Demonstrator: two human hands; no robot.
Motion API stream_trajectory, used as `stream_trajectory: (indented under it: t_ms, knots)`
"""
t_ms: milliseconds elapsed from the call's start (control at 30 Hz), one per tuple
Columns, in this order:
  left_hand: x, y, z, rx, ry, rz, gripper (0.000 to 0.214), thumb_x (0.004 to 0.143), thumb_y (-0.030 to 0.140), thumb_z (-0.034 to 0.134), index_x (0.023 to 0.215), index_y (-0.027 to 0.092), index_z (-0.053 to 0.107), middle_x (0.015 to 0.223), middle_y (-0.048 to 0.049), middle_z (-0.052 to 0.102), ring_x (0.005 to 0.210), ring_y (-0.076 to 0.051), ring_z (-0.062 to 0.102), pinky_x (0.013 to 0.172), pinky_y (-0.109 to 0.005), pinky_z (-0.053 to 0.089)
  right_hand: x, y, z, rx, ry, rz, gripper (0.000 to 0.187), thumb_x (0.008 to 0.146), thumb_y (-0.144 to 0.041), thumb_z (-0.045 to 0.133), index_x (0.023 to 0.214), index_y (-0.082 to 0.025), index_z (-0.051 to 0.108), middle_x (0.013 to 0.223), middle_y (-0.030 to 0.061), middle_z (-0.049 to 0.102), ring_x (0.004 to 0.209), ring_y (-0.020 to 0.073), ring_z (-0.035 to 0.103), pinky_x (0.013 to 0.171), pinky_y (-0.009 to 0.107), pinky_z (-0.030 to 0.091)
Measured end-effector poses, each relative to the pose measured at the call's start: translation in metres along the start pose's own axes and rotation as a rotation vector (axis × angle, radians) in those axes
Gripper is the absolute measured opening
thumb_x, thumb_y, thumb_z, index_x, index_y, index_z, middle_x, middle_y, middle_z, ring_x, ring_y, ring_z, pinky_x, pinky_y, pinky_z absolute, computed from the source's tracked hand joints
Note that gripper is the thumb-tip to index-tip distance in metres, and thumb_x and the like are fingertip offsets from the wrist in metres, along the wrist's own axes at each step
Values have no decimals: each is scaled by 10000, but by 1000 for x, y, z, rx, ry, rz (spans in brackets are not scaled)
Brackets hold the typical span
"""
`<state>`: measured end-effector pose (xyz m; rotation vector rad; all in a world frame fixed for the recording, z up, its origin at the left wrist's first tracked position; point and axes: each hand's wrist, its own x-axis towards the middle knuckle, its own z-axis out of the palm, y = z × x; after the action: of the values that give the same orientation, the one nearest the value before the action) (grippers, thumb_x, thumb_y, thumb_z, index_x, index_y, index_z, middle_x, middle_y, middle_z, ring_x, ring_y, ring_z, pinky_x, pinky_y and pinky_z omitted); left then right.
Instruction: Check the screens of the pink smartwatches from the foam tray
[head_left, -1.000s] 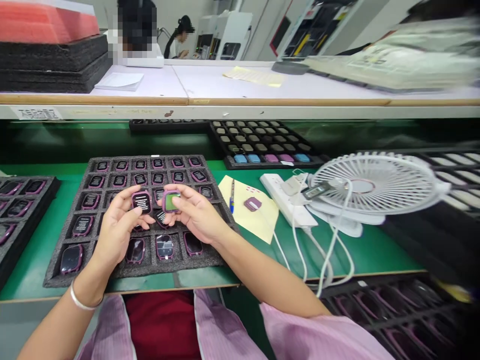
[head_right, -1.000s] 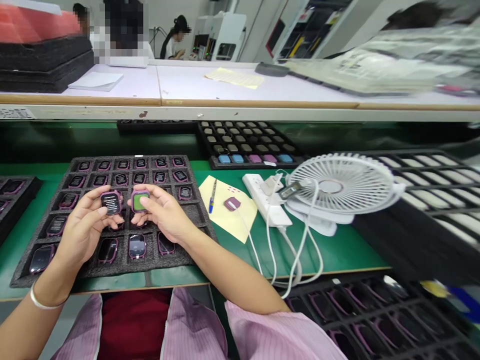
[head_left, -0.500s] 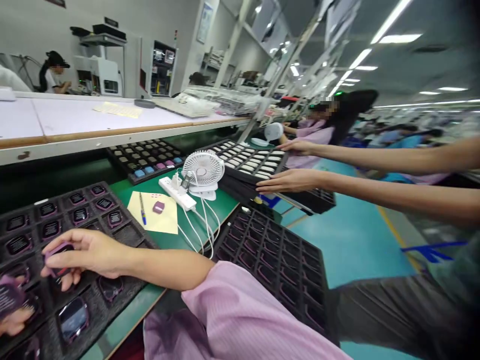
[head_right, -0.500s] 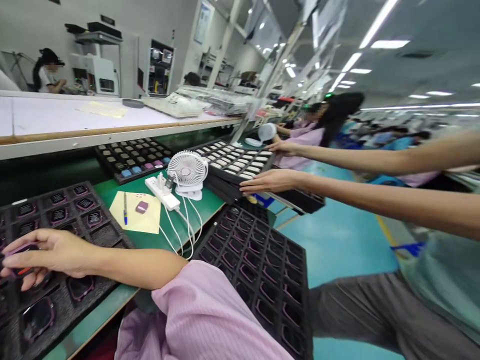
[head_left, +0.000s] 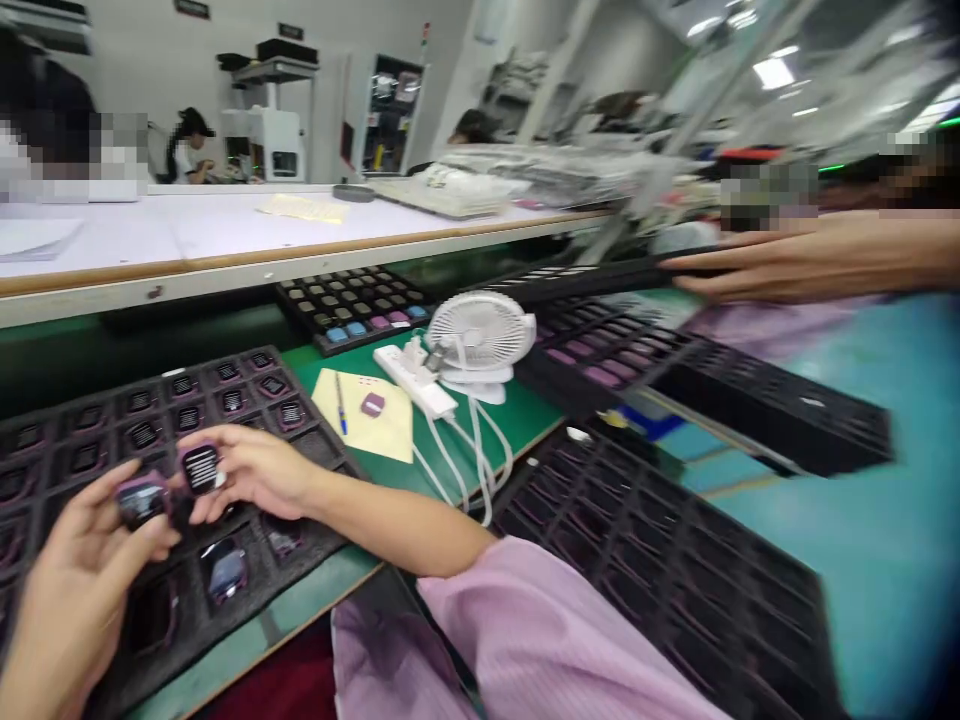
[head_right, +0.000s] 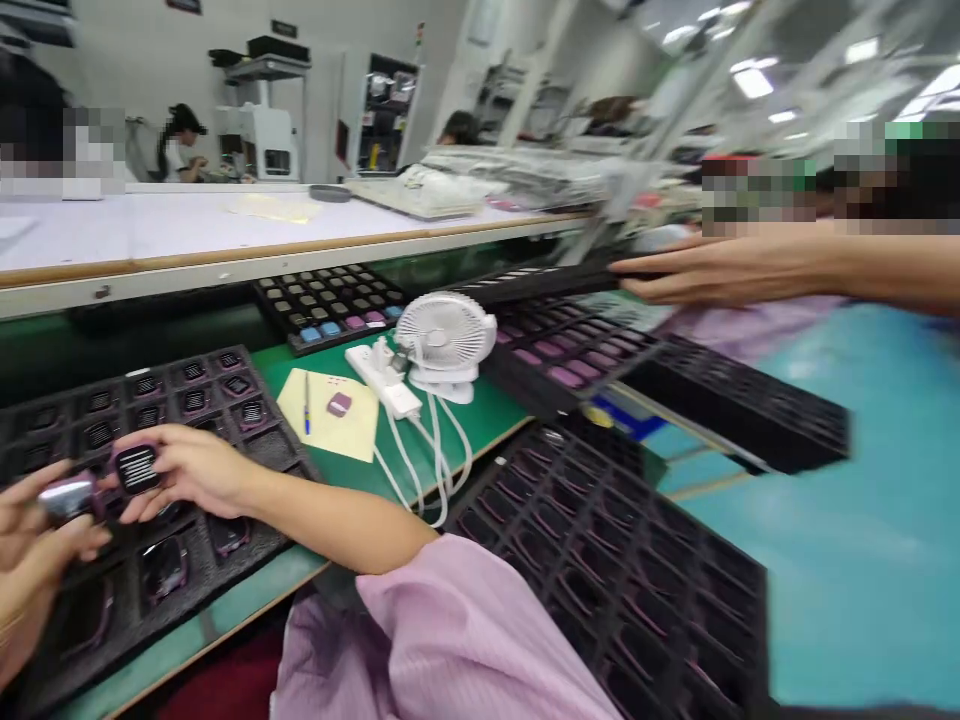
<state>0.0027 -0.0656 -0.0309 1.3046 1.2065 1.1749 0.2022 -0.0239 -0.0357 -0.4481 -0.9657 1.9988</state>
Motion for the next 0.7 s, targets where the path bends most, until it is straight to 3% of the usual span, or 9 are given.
stream_trajectory:
  t_ms: [33,233,400,533,700]
  knots:
    - [-3,3,3,-65,1,-19,727,676,415,903,1320,277,593,1047,-28,733,678,-139,681,630,-241,597,-2,2,2,-3,33,-18,462,746,-44,494,1182,-169,582,850,31,758,622,178,752,601,264,587]
    - [-8,11,13,-154,-18,10,700,785,286,804,1418,211,514,1186,-91,702,715,-124,700,658,-253,590,-11,4,9,-102,127,-83,529,691,-83,687,1192,-208,573,999,15,748,652,123,731,618,219,571]
    - [-9,10,10,-208,-72,5,729,762,230,790,1425,195,491,1258,-124,680,734,-135,718,701,-288,610,-15,3,14,-164,145,-106,564,709,-93,708,1235,-222,554,1022,15,722,673,118,719,629,238,561]
    - [-10,13,10,-266,-53,-56,689,768,264,761,1411,186,524,1155,-90,710,719,-153,731,709,-313,622,-15,4,13,-197,172,-101,505,723,-138,729,1198,-216,576,1004,17,733,661,117,714,618,240,552]
    - [-10,16,9,-318,-19,-109,569,790,376,741,1301,162,609,920,-43,724,678,-190,738,648,-327,615,-13,5,11,-284,227,-94,332,815,-376,781,1027,-192,602,849,13,743,534,98,657,491,198,468]
